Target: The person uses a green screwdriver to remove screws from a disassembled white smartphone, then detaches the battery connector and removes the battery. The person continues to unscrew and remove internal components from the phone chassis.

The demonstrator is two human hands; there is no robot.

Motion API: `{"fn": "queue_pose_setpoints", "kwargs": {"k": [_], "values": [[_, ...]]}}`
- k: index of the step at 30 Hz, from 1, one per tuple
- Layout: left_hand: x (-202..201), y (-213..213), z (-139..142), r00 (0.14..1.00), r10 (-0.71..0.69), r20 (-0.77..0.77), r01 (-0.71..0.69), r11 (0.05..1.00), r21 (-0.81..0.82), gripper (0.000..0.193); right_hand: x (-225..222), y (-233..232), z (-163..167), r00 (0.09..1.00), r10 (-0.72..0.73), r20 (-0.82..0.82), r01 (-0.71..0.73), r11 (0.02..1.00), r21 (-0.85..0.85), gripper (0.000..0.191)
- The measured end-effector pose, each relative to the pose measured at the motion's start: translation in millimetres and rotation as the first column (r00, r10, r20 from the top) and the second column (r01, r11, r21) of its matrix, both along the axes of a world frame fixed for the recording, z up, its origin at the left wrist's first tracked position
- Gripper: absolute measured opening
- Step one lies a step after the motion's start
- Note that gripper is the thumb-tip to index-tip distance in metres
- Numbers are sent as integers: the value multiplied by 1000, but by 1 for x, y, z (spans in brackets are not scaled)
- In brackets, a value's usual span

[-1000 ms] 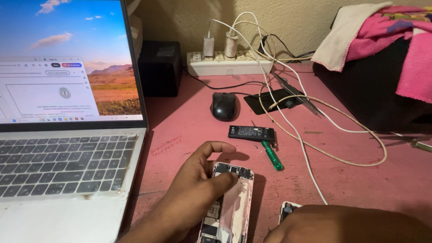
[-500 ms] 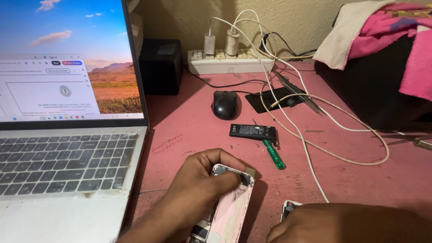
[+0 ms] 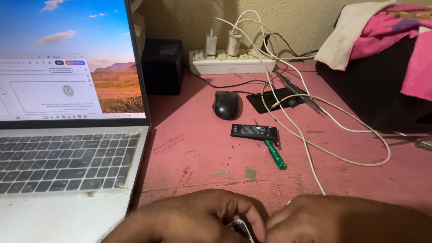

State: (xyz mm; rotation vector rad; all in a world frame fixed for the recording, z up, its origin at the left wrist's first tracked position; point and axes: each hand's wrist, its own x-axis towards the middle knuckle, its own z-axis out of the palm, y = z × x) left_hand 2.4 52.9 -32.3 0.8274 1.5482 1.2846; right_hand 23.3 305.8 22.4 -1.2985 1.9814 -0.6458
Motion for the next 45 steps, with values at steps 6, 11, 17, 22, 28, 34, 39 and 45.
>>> {"fn": "queue_pose_setpoints", "kwargs": {"k": [6, 11, 17, 22, 28, 34, 39, 45], "values": [[-3, 2, -4, 990, 6, 138, -9, 1000, 17, 34, 2, -5, 8, 935, -353, -4, 349, 921, 172, 22], [-4, -1, -8, 995, 46, 89, -42, 998, -43, 49, 3, -7, 7, 938, -345, -42, 340, 936, -89, 17], [-3, -6, -8, 982, 102, 160, -91, 993, -75, 65, 3, -10, -4, 929, -364, -60, 361, 931, -61, 18], [-4, 0, -12, 986, 49, 161, -48, 999, -6, 62, 2, -7, -10, 930, -357, -82, 355, 934, -43, 16], [-2, 3, -10, 979, 98, 179, -100, 995, 3, 63, -3, -5, -18, 942, -307, -136, 310, 951, 0, 17], [-1, 4, -4, 983, 168, 79, -168, 986, -8, 59, -1, -4, -24, 923, -324, -205, 333, 943, 7, 20], [0, 6, -2, 940, 171, 295, -201, 977, 74, 55, -1, -3, -27, 914, -357, -191, 375, 925, 65, 25], [0, 8, -3, 884, 264, 386, -290, 957, 9, 48, -4, -3, -30, 919, -293, -265, 309, 951, 18, 26]]}}
